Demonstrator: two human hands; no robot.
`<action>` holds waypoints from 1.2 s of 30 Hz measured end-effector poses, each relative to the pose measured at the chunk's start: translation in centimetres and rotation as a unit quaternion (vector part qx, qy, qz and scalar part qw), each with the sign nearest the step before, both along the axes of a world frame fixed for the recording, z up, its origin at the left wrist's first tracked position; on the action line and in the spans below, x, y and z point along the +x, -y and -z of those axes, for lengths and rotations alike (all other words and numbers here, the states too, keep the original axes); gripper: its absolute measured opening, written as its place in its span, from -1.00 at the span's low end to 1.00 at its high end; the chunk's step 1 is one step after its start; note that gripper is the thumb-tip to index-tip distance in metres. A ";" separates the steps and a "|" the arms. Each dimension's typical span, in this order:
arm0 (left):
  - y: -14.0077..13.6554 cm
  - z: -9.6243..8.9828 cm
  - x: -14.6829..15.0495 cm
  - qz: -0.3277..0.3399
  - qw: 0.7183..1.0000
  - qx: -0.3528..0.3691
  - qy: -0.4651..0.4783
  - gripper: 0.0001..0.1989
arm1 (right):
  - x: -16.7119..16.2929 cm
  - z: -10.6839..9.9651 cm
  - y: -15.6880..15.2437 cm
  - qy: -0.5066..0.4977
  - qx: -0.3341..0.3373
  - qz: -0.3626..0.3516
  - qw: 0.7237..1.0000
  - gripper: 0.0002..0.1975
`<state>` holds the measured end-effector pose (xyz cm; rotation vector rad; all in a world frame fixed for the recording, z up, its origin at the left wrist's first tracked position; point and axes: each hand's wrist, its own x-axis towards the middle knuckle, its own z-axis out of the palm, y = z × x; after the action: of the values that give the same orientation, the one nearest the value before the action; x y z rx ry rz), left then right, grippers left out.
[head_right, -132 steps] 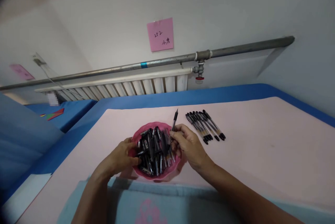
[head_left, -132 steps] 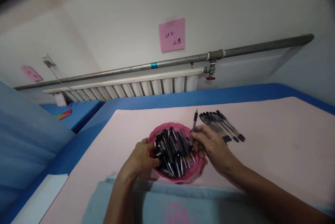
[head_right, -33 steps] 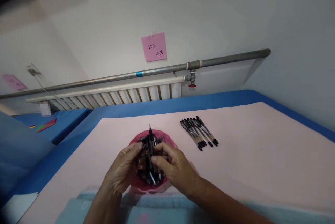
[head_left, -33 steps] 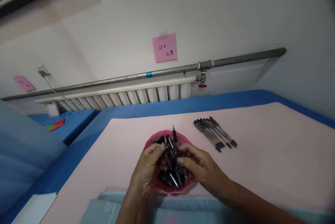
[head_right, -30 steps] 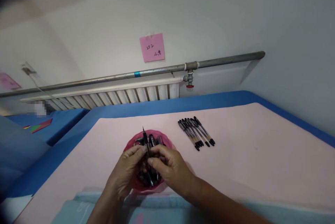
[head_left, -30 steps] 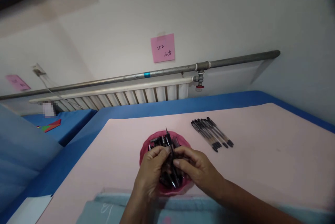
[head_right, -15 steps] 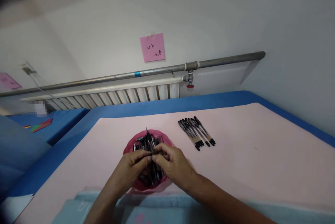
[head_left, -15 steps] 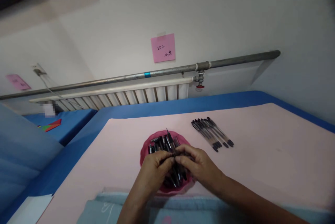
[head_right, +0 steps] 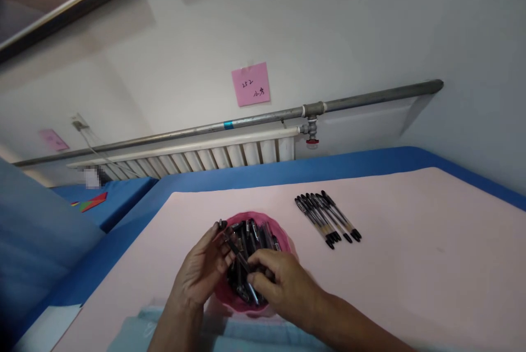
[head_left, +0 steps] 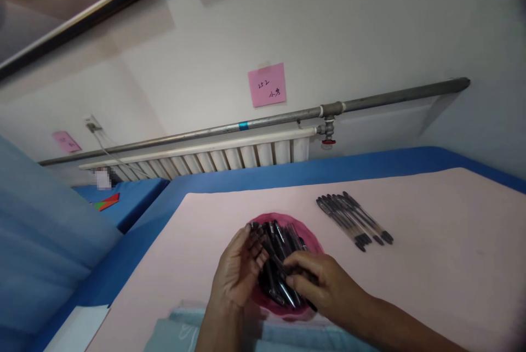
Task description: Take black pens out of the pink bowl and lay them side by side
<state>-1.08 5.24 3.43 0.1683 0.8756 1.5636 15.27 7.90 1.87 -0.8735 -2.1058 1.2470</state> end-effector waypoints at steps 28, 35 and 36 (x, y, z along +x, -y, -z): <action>-0.4 1.0 2.7 -0.042 0.998 0.035 -0.012 -0.80 | -0.1 0.5 0.1 -0.009 -0.021 0.039 0.999 -0.89; -0.6 1.1 3.0 -0.073 0.996 0.050 -0.021 -0.79 | -0.2 1.0 0.1 0.000 -0.017 0.067 0.998 -0.96; -0.6 1.3 3.1 -0.078 0.995 0.051 -0.018 -0.79 | -0.2 0.9 0.1 0.003 -0.018 0.066 0.998 -0.96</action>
<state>1.97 5.82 2.16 0.2051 0.8541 1.7573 15.05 7.82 0.95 -1.0152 -2.0012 1.2180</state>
